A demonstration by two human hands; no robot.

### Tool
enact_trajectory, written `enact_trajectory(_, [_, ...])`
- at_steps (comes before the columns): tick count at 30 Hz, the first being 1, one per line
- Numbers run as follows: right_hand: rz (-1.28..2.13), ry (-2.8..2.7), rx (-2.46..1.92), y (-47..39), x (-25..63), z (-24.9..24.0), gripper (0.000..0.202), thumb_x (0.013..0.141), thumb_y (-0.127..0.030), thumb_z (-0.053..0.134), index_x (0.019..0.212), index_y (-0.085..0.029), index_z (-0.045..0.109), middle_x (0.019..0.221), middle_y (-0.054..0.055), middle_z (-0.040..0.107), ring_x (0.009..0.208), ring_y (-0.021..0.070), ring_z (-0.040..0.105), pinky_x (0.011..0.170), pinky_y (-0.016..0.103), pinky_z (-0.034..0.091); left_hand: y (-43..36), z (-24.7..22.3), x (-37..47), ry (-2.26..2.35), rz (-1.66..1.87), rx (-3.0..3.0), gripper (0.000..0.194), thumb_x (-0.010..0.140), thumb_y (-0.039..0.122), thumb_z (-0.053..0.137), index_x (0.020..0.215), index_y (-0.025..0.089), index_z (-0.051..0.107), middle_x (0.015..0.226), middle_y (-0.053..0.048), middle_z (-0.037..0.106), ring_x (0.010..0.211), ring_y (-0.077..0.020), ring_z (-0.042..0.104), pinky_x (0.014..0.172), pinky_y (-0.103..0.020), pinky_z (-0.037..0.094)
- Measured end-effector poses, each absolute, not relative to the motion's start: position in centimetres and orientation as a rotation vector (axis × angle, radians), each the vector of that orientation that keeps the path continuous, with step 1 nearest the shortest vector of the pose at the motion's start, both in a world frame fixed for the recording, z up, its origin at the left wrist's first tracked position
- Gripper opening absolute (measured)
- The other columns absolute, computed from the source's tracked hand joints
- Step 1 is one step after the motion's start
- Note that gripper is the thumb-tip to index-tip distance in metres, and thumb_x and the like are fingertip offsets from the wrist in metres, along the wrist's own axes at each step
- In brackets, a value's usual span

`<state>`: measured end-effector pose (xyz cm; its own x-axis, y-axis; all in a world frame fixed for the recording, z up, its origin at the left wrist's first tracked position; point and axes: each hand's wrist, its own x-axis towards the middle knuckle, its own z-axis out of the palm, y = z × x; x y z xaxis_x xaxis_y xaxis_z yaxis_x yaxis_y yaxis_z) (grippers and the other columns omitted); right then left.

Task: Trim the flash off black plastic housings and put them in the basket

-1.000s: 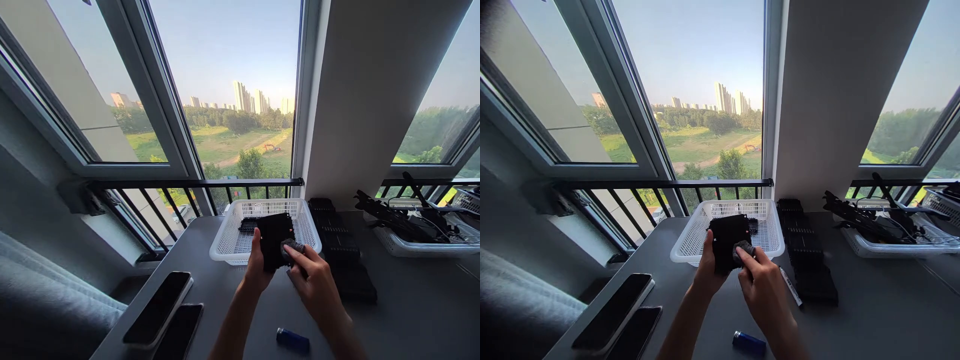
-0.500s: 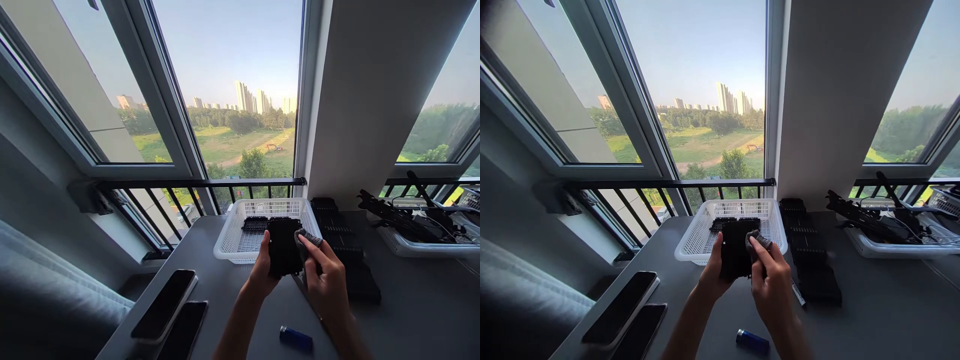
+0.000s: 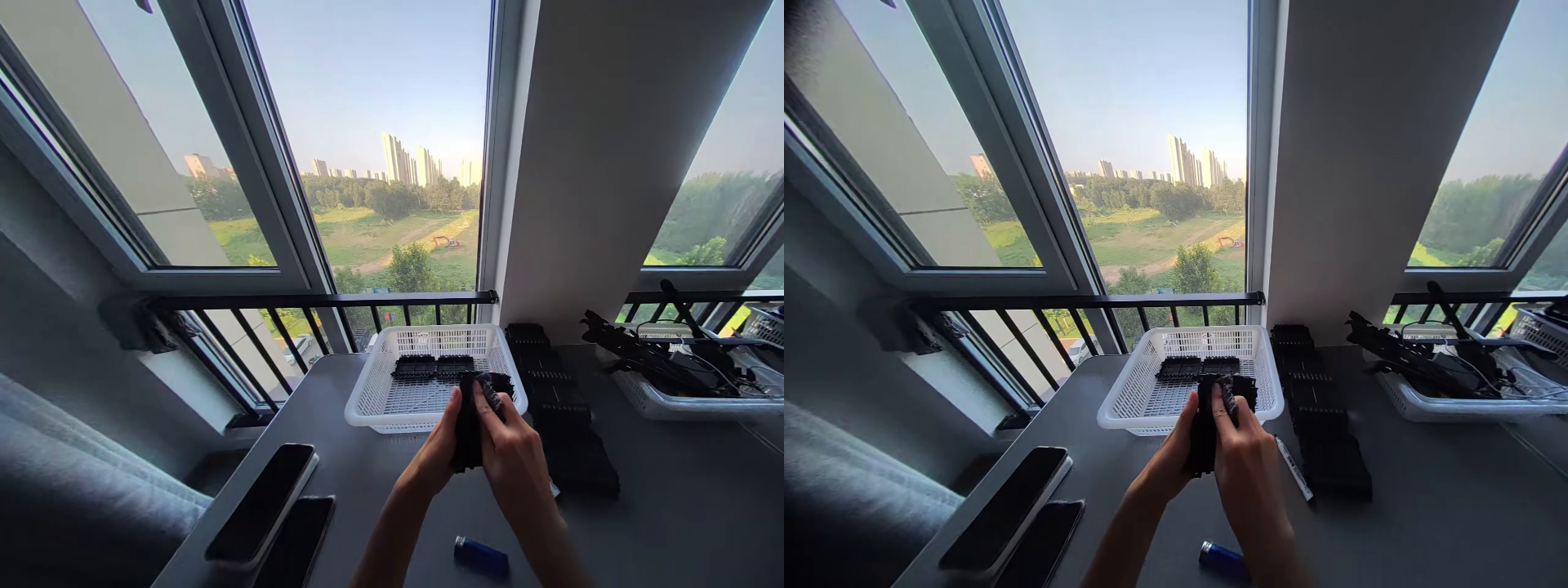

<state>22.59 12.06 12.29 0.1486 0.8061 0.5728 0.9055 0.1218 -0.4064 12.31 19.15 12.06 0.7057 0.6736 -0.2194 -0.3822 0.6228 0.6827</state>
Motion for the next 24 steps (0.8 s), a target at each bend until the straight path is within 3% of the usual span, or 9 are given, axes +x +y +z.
enact_trajectory(8, [-0.115,-1.917,-1.711,12.2,21.7,12.7,0.067,0.079,0.006,0.033,0.14,-0.017,0.048,0.106,0.011,0.063,0.091,0.0207,0.063,0.078,0.03,0.055,19.6,12.8,12.7,0.519,0.756,0.479,0.063,0.089,0.059,0.047,0.116,0.006,0.067,0.104,-0.016,0.074,0.111,-0.0284,0.065,0.106,-0.038,0.044])
enact_trajectory(15, [-0.135,-1.946,-1.774,12.3,21.7,12.8,0.062,0.081,0.004,0.036,0.137,-0.017,0.052,0.112,0.011,0.063,0.094,0.019,0.063,0.077,0.025,0.054,19.7,12.7,13.4,0.498,0.799,0.383,0.059,0.089,0.058,0.047,0.111,0.008,0.068,0.099,-0.014,0.075,0.106,-0.0265,0.066,0.104,-0.037,0.045])
enact_trajectory(19, [-0.092,-1.991,-1.77,12.1,21.6,12.9,0.061,0.081,0.003,0.035,0.136,-0.015,0.053,0.102,0.01,0.064,0.083,0.0191,0.063,0.065,0.025,0.053,20.1,12.4,13.3,0.483,0.82,0.359,0.058,0.088,0.057,0.049,0.114,0.009,0.067,0.102,-0.013,0.074,0.106,-0.026,0.066,0.103,-0.036,0.046])
enact_trajectory(24, [-0.033,-2.005,-1.717,11.8,21.6,13.5,0.058,0.082,0.003,0.036,0.132,-0.018,0.055,0.096,0.007,0.064,0.079,0.0177,0.062,0.061,0.025,0.048,20.6,12.4,12.8,0.451,0.78,0.412,0.062,0.089,0.059,0.046,0.117,0.008,0.066,0.103,-0.014,0.074,0.104,-0.0272,0.067,0.101,-0.038,0.047])
